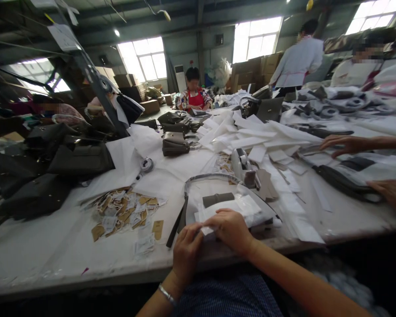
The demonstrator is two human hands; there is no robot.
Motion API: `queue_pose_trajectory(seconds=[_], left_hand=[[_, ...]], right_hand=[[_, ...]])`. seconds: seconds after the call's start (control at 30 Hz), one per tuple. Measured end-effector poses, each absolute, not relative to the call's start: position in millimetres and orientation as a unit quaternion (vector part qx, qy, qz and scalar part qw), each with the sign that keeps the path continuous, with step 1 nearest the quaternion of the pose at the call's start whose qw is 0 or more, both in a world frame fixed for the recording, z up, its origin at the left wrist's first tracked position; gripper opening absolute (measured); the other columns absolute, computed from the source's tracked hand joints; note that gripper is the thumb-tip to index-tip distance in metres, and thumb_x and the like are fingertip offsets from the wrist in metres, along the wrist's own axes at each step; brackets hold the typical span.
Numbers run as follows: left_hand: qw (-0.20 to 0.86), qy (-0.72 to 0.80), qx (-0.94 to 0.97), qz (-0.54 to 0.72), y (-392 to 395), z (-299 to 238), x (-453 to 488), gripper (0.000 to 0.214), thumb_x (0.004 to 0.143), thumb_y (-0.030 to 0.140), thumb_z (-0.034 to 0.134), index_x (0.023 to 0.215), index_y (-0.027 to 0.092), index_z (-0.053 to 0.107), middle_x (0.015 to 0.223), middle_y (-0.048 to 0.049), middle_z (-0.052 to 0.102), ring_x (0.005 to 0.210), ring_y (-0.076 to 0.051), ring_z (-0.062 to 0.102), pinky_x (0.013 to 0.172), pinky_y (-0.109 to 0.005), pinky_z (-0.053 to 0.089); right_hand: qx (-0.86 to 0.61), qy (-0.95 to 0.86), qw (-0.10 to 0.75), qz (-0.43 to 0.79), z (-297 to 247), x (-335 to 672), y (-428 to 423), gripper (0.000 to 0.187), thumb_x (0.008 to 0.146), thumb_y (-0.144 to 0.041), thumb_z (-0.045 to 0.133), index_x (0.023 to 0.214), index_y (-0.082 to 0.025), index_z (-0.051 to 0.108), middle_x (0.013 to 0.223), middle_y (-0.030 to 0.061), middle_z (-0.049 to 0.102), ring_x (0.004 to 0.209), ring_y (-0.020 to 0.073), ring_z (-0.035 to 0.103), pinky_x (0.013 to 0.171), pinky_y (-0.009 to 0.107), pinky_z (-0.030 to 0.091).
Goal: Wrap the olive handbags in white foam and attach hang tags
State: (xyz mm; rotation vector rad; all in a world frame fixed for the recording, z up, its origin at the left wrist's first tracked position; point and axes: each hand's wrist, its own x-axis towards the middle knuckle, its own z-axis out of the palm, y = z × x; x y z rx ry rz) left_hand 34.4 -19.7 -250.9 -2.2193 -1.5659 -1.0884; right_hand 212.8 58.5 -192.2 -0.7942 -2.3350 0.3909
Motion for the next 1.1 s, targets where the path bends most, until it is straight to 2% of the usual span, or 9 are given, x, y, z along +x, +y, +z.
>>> queue_pose_trajectory(seconds=[0.17,0.27,0.37,0.47,0.57,0.67,0.77,0.93,1.1], left_hand=[[0.087,-0.534,-0.741,-0.398,-19.1,-252.7,32.0,0.033,0.100,0.017,0.044,0.128,0.018,0.061,0.107,-0.0076,0.070,0.100,-0.020,0.065,0.093,-0.034,0.055],[0.069,-0.542,-0.728,-0.415,-19.6,-253.1,30.4,0.034,0.103,0.028,0.039,0.126,0.016,0.061,0.106,-0.0081,0.071,0.099,-0.021,0.066,0.091,-0.034,0.056],[0.069,-0.549,-0.716,-0.427,-19.7,-252.4,30.3,0.037,0.103,0.037,0.037,0.121,0.016,0.062,0.103,-0.0081,0.072,0.097,-0.021,0.067,0.089,-0.034,0.056],[0.083,-0.543,-0.724,-0.416,-19.4,-251.2,31.4,0.031,0.102,0.026,0.042,0.125,0.019,0.062,0.104,-0.0068,0.072,0.096,-0.019,0.067,0.089,-0.031,0.056],[0.104,-0.537,-0.735,-0.402,-19.3,-251.3,31.8,0.031,0.098,0.014,0.049,0.124,0.022,0.064,0.107,-0.0065,0.071,0.098,-0.018,0.067,0.090,-0.030,0.055],[0.122,-0.532,-0.738,-0.397,-19.1,-252.0,31.0,0.030,0.096,0.012,0.053,0.120,0.022,0.067,0.116,-0.0080,0.071,0.103,-0.019,0.067,0.091,-0.031,0.056],[0.119,-0.517,-0.755,-0.386,-18.8,-251.3,30.2,0.031,0.097,0.012,0.052,0.123,0.020,0.065,0.128,-0.0074,0.068,0.111,-0.021,0.065,0.095,-0.033,0.056],[0.100,-0.528,-0.766,-0.352,-18.1,-250.3,30.7,0.034,0.100,0.013,0.043,0.127,0.018,0.063,0.128,-0.0031,0.069,0.109,-0.021,0.065,0.092,-0.032,0.058],[0.113,-0.522,-0.765,-0.361,-16.6,-249.6,29.6,0.037,0.099,0.010,0.038,0.126,0.017,0.062,0.126,-0.0014,0.070,0.109,-0.019,0.065,0.090,-0.030,0.059]], right_hand=[[-0.326,-0.895,0.258,0.159,-188.1,201.7,82.7,0.007,0.083,-0.022,0.074,0.078,-0.025,0.077,0.084,0.0012,0.077,0.091,0.0206,0.070,0.084,0.032,0.051],[-0.328,-0.904,0.212,0.172,-183.5,197.1,95.4,0.005,0.076,-0.024,0.081,0.075,-0.024,0.076,0.084,0.0018,0.074,0.094,0.0219,0.066,0.084,0.033,0.049],[-0.317,-0.914,0.159,0.198,-178.2,192.7,106.9,0.014,0.070,-0.028,0.086,0.071,-0.022,0.074,0.092,0.0028,0.072,0.095,0.0221,0.062,0.083,0.032,0.048],[-0.330,-0.911,0.109,0.221,-176.5,187.2,118.0,0.017,0.070,-0.029,0.086,0.073,-0.021,0.071,0.097,0.0024,0.069,0.095,0.0217,0.060,0.081,0.030,0.046],[-0.360,-0.901,0.078,0.230,-179.5,180.8,129.5,0.020,0.071,-0.031,0.084,0.080,-0.022,0.068,0.093,0.0016,0.066,0.089,0.0211,0.060,0.073,0.028,0.043],[-0.361,-0.898,0.075,0.239,-185.0,174.7,138.3,0.024,0.069,-0.032,0.084,0.082,-0.022,0.067,0.089,0.0004,0.065,0.081,0.0193,0.060,0.066,0.026,0.039],[-0.367,-0.893,0.094,0.245,-190.0,170.4,139.0,0.023,0.071,-0.030,0.082,0.086,-0.022,0.066,0.087,-0.0001,0.065,0.078,0.0184,0.059,0.064,0.026,0.038],[-0.389,-0.874,0.163,0.242,-185.0,185.9,137.6,0.011,0.084,-0.019,0.068,0.094,-0.021,0.066,0.095,0.0016,0.068,0.078,0.0157,0.063,0.073,0.026,0.047],[-0.550,-0.694,0.377,0.271,-153.9,258.0,182.7,0.024,0.088,-0.031,0.064,0.110,-0.022,0.067,0.120,0.0074,0.068,0.101,0.0217,0.066,0.095,0.034,0.050]])
